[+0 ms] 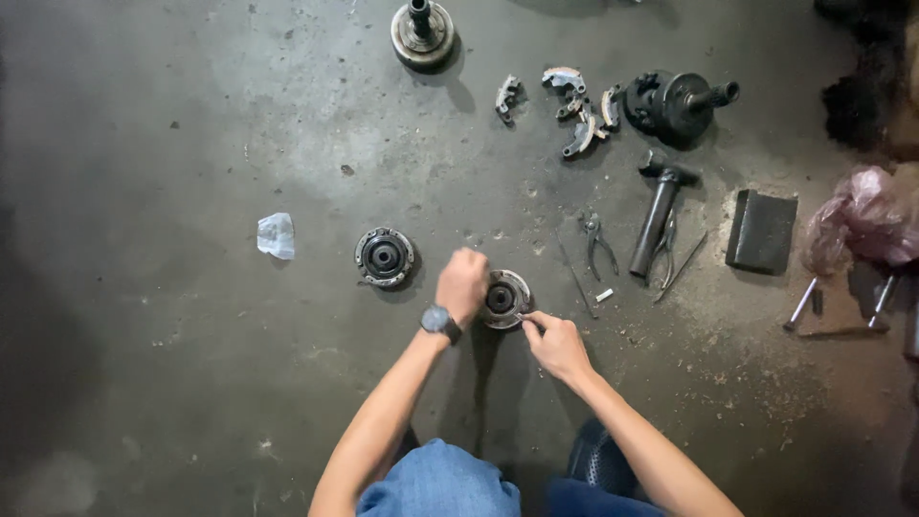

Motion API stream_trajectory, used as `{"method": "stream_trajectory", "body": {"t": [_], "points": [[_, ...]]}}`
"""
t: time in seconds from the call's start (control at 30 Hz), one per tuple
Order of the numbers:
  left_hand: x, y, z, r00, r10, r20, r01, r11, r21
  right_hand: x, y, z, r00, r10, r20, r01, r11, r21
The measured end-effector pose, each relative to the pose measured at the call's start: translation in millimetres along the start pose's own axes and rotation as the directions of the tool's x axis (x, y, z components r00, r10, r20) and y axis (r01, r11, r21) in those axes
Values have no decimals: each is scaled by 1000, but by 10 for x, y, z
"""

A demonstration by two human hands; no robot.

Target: Disassembling a motorcycle clutch assembly on the floor of a workshop using manual tools.

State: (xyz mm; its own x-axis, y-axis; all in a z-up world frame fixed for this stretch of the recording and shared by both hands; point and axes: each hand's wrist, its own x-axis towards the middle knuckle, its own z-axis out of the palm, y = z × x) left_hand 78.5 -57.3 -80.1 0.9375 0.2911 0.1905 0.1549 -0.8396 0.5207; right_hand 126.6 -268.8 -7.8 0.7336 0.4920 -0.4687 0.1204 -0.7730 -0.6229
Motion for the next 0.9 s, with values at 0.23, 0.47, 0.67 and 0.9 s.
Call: {"method": "stream_trajectory", "body": {"t": [0.23, 0.47, 0.67, 0.9], "points": [[95, -91, -277, 987, -78, 139, 63, 992, 110, -18, -22, -284, 997, 27, 70, -31, 998, 61], [-106, 502, -277, 894, 330, 303, -427, 831, 355, 10, 12, -439, 973, -151, -175, 161, 986, 43], [-264, 688, -535, 920, -235, 312, 230, 972, 54, 53, -193, -333, 935, -317, -161, 268, 926, -267], [-418, 531, -456, 941, -126, 315, 98, 990, 104, 280, -253, -171, 733, -675, -91, 560, 673, -483]]}}
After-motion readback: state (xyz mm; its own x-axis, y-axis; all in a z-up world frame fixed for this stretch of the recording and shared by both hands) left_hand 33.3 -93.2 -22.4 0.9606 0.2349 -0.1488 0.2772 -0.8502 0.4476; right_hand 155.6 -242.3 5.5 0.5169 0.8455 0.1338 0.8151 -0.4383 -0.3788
